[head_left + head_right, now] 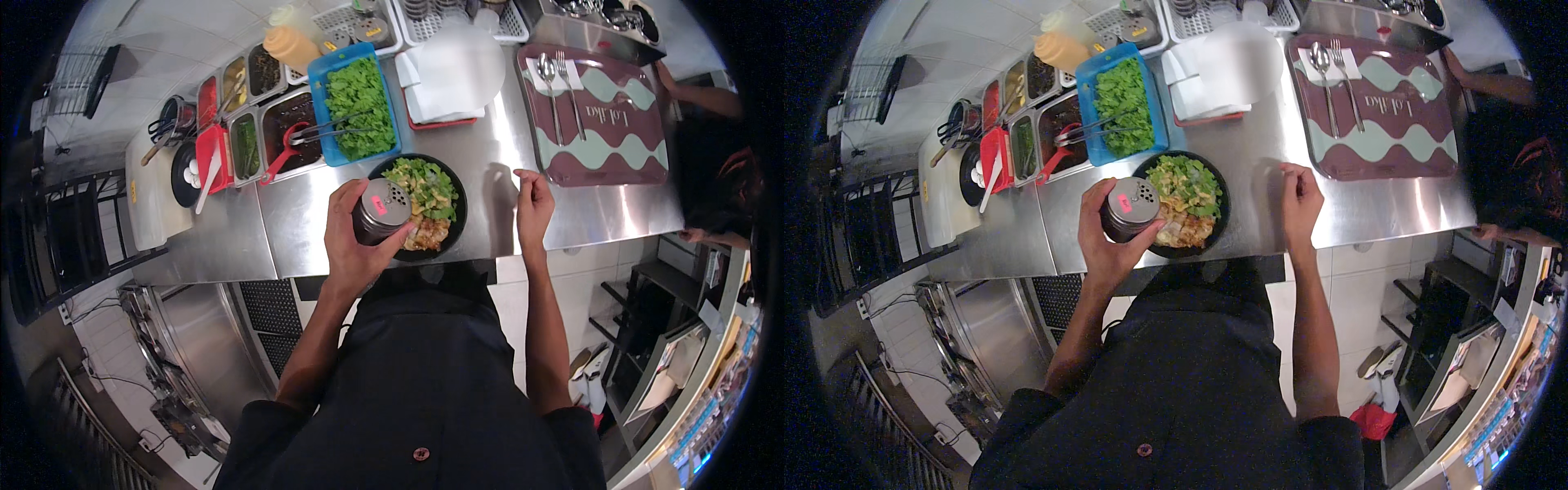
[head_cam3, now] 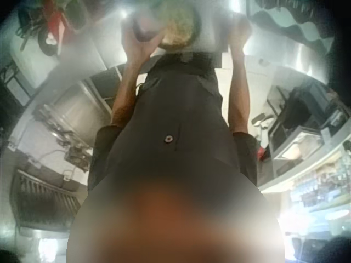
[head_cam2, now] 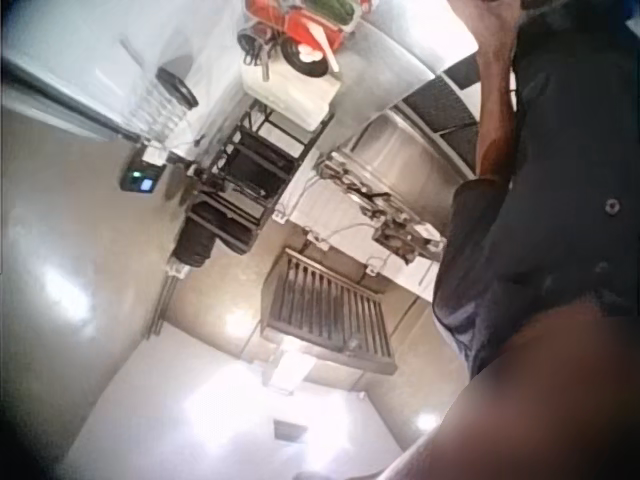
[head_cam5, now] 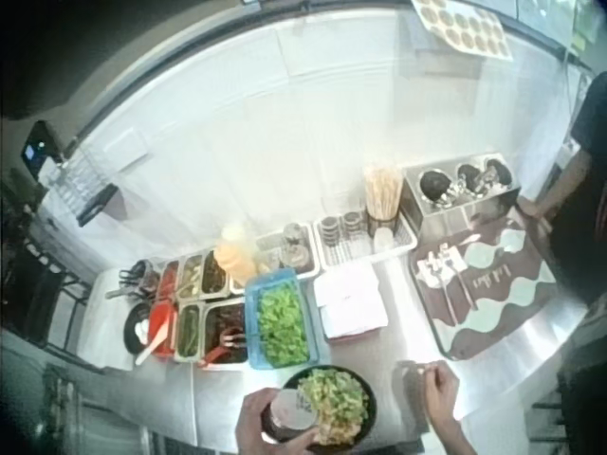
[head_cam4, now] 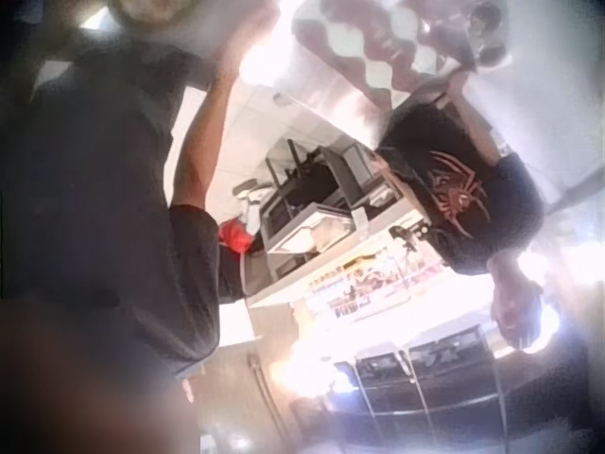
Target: The person cracks eggs into a bowl, whisks them, and pours the mixture into a pan with meat. They then scoop rice into a bowl, add the cooked egg and meat mixture, and top it with lettuce and shredded cheese before handing the bowl to a customer.
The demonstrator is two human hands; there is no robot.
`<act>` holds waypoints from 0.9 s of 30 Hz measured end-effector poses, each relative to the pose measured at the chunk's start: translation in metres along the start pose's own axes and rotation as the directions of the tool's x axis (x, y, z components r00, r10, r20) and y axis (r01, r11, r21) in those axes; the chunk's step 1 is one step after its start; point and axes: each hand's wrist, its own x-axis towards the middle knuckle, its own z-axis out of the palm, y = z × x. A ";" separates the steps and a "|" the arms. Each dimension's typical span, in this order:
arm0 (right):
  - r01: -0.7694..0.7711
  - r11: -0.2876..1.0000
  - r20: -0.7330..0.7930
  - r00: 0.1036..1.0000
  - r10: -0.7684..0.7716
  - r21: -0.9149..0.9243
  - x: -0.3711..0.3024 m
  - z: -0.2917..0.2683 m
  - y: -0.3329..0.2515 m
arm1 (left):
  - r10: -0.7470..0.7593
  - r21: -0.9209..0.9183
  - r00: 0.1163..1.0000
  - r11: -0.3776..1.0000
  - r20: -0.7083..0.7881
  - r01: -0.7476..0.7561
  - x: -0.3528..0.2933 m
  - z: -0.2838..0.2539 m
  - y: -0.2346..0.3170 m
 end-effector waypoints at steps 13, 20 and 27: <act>0.213 0.827 0.009 0.970 -0.244 -0.520 0.005 -0.004 0.046 | 0.151 0.116 0.986 0.981 0.067 -0.158 -0.017 0.062 -0.011; 0.216 0.827 -0.006 0.967 -0.256 -0.519 0.005 -0.003 0.047 | 0.178 0.166 0.973 0.965 0.149 -0.202 -0.025 0.057 -0.021; 0.228 0.821 -0.027 0.959 -0.283 -0.524 0.008 -0.002 0.052 | 0.181 0.231 0.983 0.957 -0.001 -0.176 0.002 0.046 -0.045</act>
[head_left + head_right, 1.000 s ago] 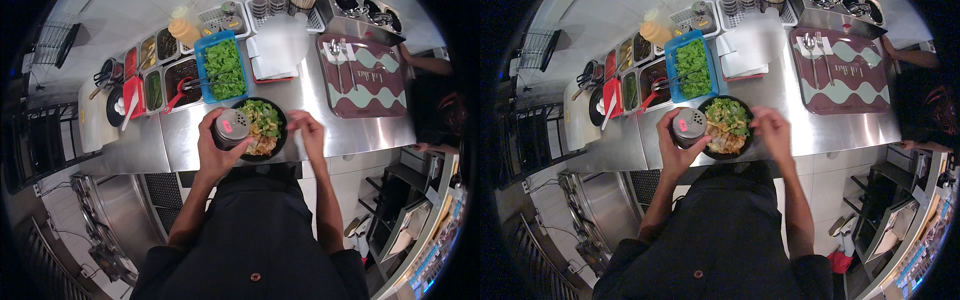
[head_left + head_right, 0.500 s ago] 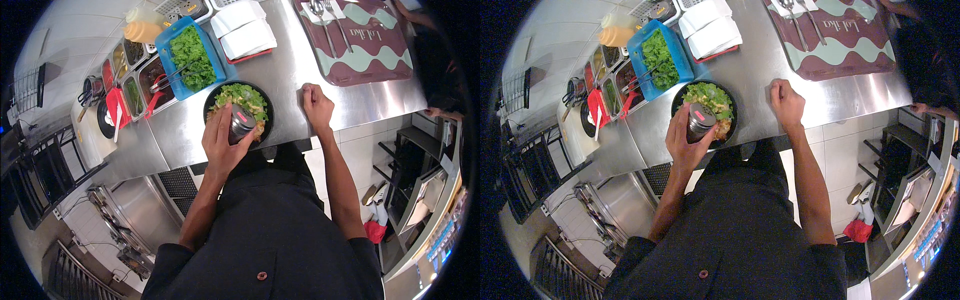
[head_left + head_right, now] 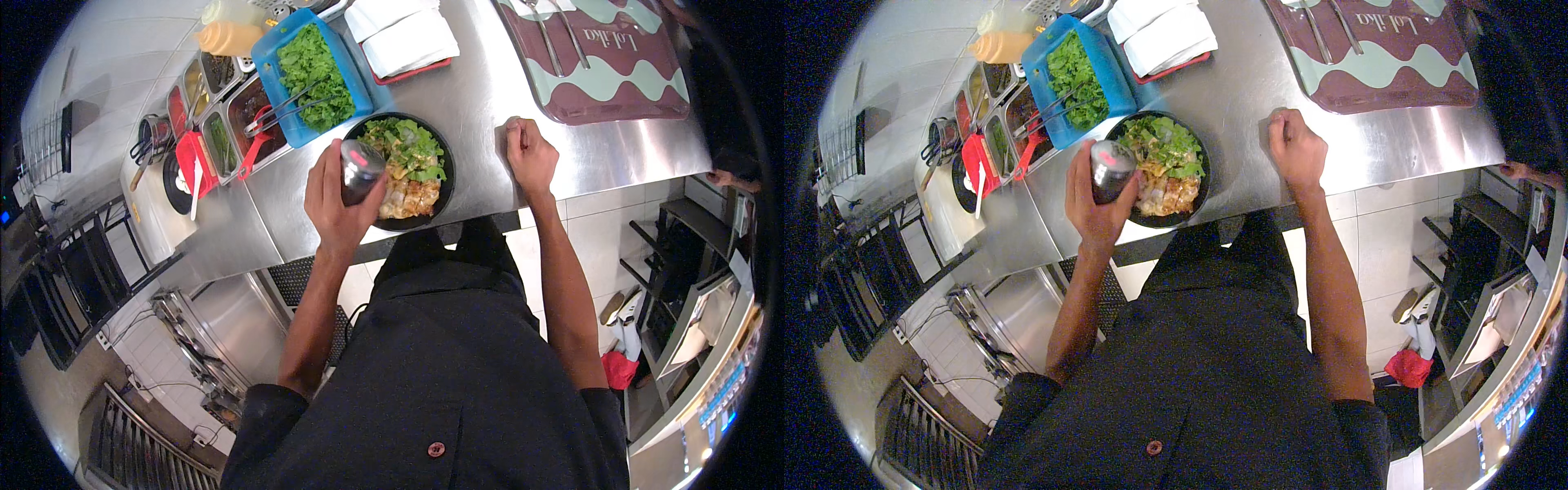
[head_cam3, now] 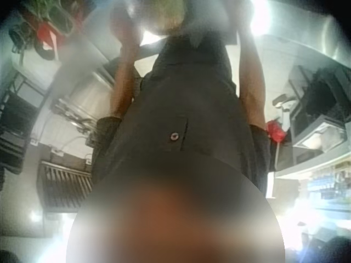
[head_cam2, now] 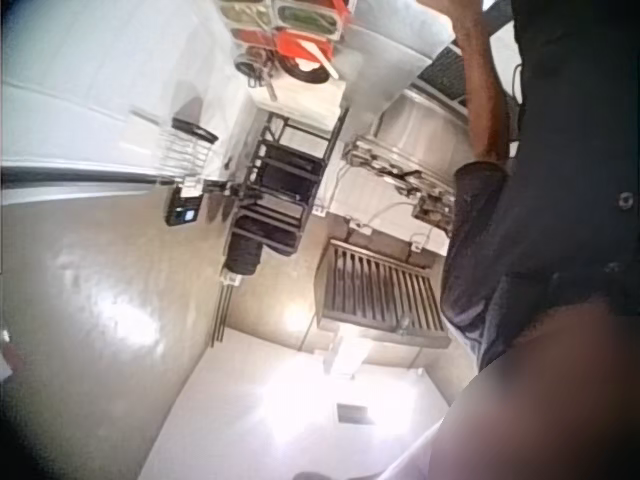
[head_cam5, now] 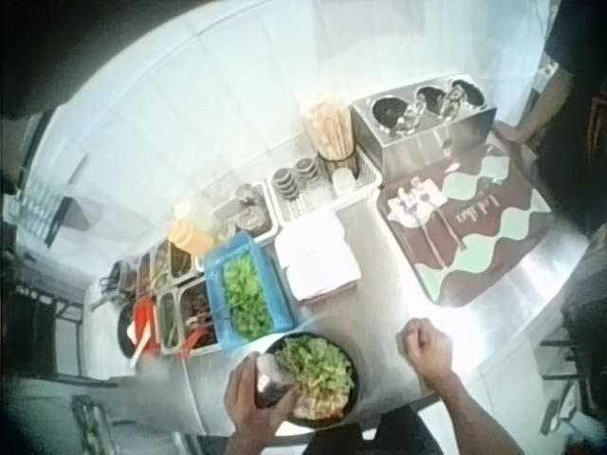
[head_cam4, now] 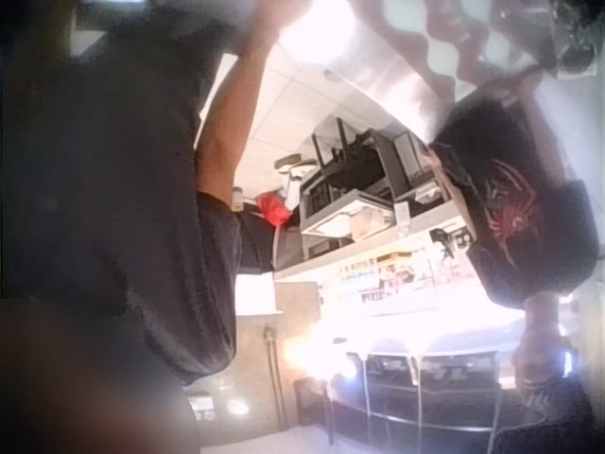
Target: The person cracks eggs into a bowl, whisks them, and pours the mixture into a pan with meat. They then scoop rice into a bowl, add the cooked egg and meat mixture, and top it with lettuce and shredded cheese before handing the bowl to a customer.
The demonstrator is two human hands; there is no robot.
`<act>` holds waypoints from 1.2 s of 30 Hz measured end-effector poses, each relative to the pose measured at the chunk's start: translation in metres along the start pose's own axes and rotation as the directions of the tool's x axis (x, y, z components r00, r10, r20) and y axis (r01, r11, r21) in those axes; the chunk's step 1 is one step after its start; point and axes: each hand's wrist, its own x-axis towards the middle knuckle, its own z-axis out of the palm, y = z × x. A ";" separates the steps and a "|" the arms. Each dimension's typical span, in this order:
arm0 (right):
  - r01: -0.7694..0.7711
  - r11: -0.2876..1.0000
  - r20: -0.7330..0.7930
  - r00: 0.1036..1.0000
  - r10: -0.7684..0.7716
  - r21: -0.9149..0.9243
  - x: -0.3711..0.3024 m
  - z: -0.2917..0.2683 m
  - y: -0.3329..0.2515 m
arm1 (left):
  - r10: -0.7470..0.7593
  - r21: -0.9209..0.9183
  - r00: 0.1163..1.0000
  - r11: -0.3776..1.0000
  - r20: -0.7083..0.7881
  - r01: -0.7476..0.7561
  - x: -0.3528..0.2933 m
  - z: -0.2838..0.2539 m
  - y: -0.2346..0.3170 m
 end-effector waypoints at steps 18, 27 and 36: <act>-0.008 0.999 0.049 0.999 0.010 -0.042 -0.003 0.004 0.005 | -0.185 -0.047 0.981 0.982 -0.061 0.182 -0.030 -0.051 0.051; 0.057 0.998 0.041 0.998 -0.056 -0.030 -0.004 0.001 0.003 | -0.188 -0.028 0.981 0.982 0.038 0.189 -0.083 -0.017 0.074; 0.067 0.995 0.074 0.995 -0.061 -0.075 -0.006 -0.001 0.004 | -0.177 -0.060 0.982 0.983 -0.057 0.174 -0.090 -0.015 0.072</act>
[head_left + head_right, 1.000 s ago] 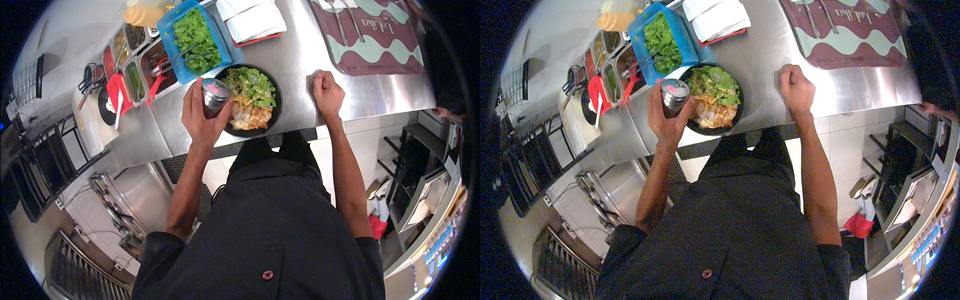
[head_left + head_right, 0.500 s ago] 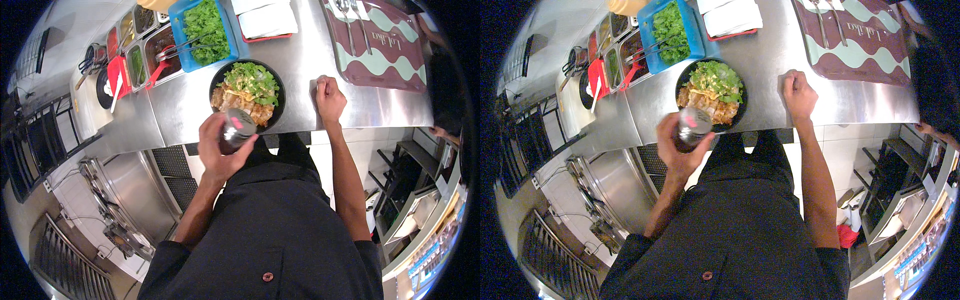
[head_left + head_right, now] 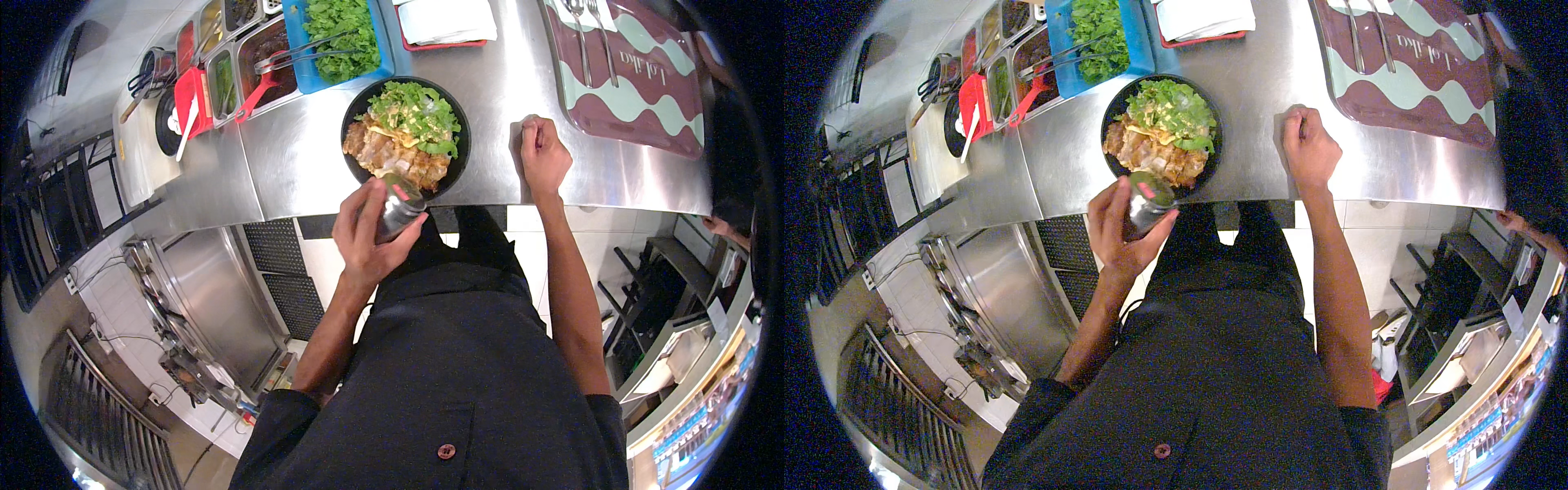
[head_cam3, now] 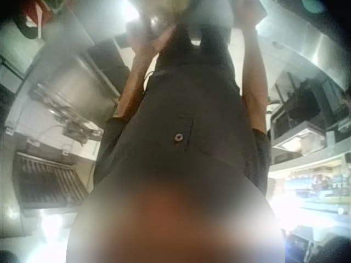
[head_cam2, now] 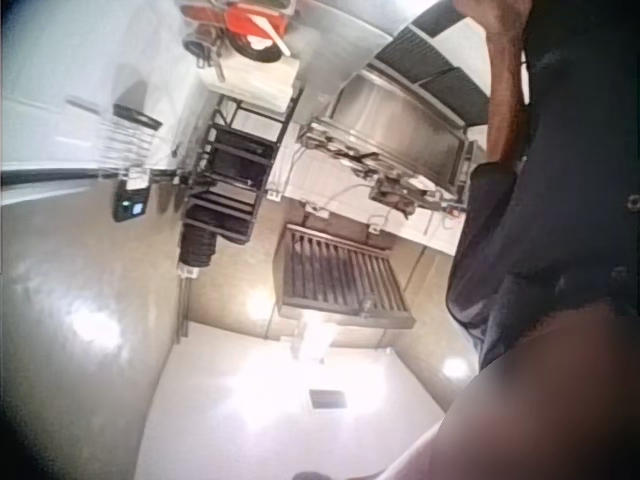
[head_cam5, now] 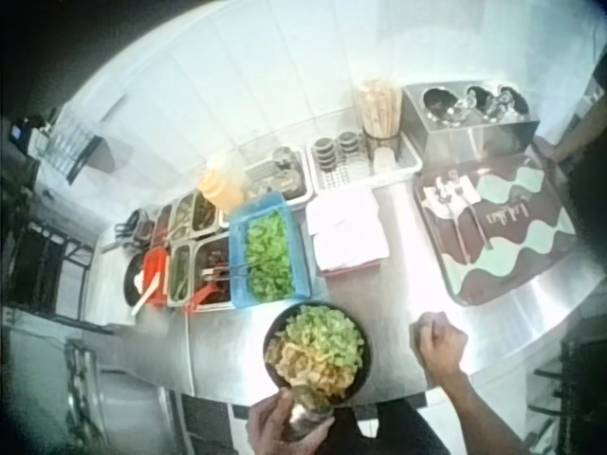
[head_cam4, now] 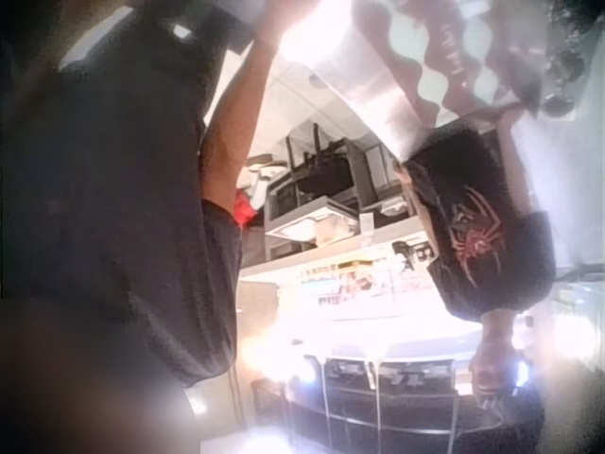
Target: The person cracks eggs into a bowl, whisks them, and pours the mixture into a pan with meat. They then scoop rice into a bowl, add the cooked egg and meat mixture, and top it with lettuce and shredded cheese before handing the bowl to a customer.
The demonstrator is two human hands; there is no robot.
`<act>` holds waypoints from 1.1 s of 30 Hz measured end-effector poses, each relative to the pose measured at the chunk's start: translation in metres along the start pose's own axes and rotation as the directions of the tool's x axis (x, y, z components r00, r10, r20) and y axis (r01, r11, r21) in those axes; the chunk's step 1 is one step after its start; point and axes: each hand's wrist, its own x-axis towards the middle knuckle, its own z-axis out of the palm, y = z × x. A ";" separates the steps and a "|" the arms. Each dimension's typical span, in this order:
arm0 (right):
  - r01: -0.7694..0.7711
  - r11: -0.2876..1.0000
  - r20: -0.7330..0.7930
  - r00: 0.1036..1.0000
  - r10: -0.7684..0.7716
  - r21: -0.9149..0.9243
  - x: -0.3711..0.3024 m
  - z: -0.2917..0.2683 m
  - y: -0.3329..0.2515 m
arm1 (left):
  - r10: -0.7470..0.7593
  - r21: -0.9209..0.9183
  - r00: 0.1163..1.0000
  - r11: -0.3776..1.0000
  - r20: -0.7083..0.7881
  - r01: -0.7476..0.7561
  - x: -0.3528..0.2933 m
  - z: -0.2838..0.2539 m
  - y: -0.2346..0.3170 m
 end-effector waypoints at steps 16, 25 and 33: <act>0.023 1.000 -0.029 0.999 -0.024 -0.015 0.002 0.005 -0.002 | 0.015 0.041 1.000 0.999 0.024 -0.016 0.030 -0.034 -0.050; 0.020 0.987 -0.025 0.999 -0.024 -0.158 0.001 0.006 -0.010 | 0.024 -0.036 1.000 0.999 0.017 -0.023 0.033 -0.045 -0.097; -0.025 0.977 -0.081 0.997 0.008 -0.213 -0.005 0.007 -0.010 | 0.118 -0.276 0.993 0.953 -0.029 -0.122 0.157 -0.117 -0.108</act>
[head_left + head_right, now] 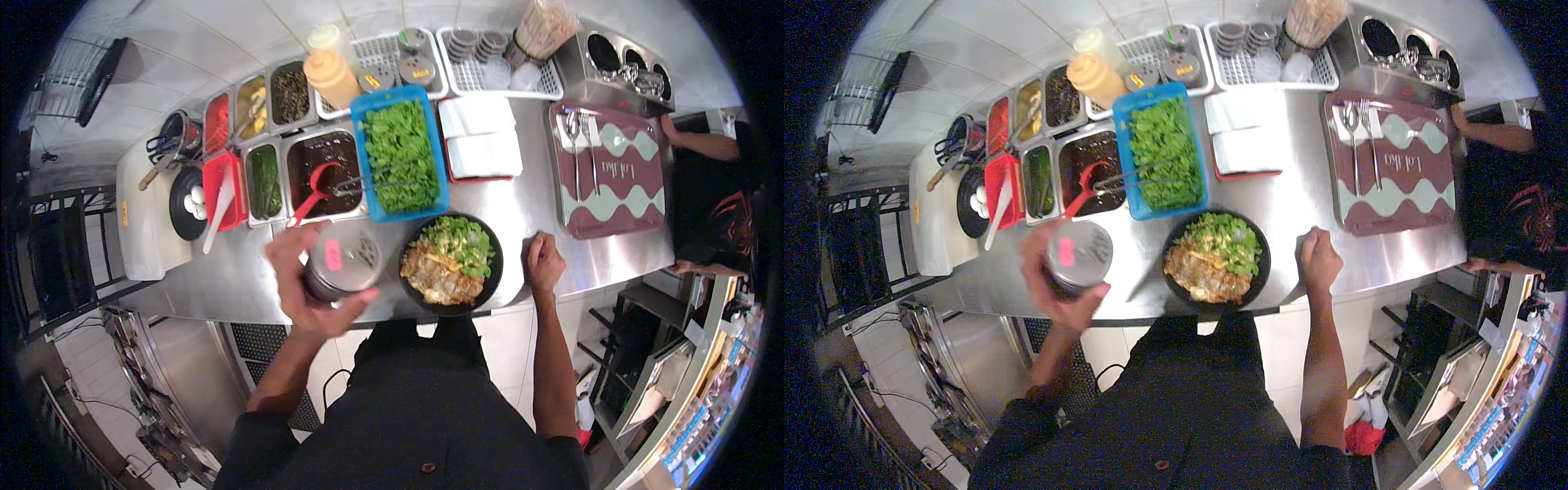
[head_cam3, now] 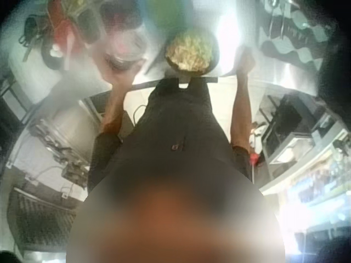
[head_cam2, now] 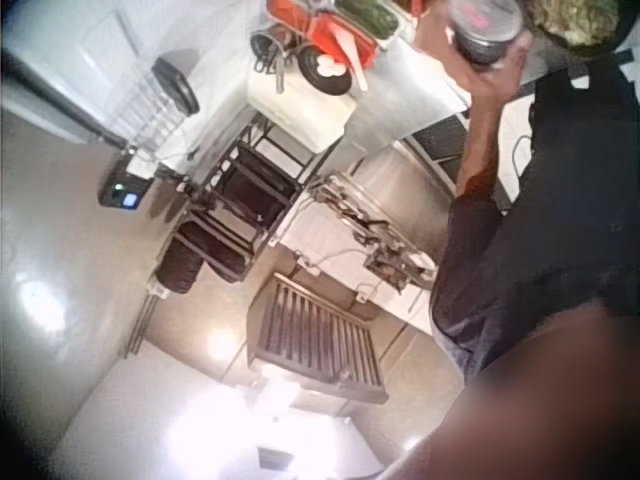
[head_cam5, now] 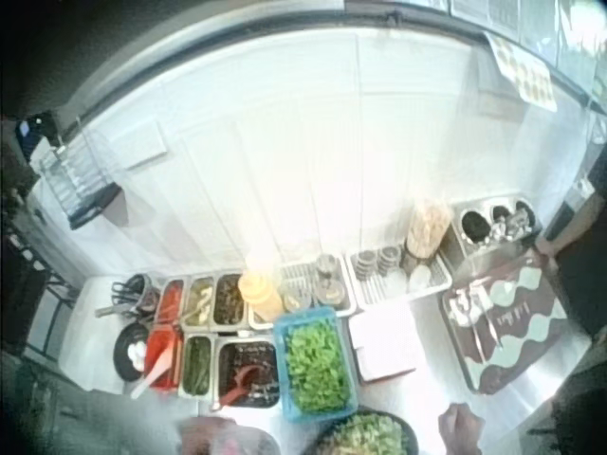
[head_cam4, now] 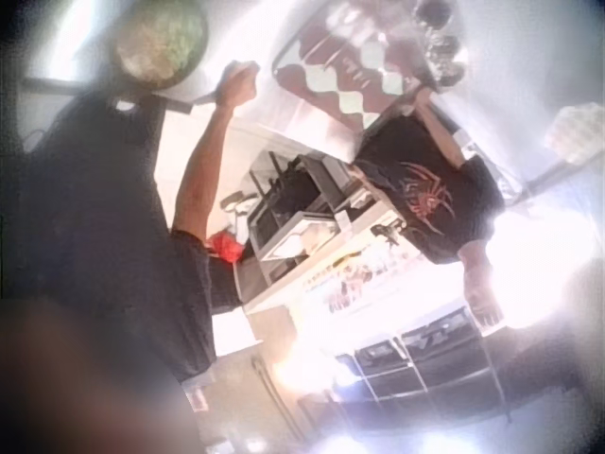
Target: The person cracks eggs into a bowl, whisks them, and pours the mixture into a pan with meat. They then scoop rice into a bowl, add the cooked egg and meat mixture, and top it with lettuce and shredded cheese before handing the bowl to a customer.
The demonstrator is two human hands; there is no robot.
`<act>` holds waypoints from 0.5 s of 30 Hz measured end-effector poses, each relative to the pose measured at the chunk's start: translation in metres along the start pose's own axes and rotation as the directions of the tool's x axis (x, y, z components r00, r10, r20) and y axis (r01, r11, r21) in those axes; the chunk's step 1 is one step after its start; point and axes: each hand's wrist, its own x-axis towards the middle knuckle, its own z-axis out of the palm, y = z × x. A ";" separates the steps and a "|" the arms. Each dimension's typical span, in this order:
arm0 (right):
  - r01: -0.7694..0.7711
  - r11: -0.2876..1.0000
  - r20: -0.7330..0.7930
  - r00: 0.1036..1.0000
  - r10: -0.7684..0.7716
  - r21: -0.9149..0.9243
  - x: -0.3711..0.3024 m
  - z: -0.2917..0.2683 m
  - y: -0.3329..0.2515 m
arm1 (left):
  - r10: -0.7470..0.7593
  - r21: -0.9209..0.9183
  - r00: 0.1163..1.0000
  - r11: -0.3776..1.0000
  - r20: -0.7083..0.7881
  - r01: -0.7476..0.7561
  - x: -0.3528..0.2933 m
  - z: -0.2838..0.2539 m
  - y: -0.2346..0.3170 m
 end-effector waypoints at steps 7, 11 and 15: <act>-0.014 0.999 0.016 1.000 0.014 0.030 0.007 -0.006 -0.013 | -0.123 -0.273 0.989 0.957 -0.086 0.095 0.181 0.050 -0.038; -0.001 1.000 0.035 0.999 0.000 0.012 0.011 -0.005 -0.017 | -0.036 0.386 0.992 0.923 0.124 -0.015 0.248 0.095 -0.110; -0.036 0.999 0.043 0.998 0.035 0.030 0.003 0.001 -0.005 | -0.410 0.740 0.850 0.672 0.331 0.036 0.285 0.140 -0.143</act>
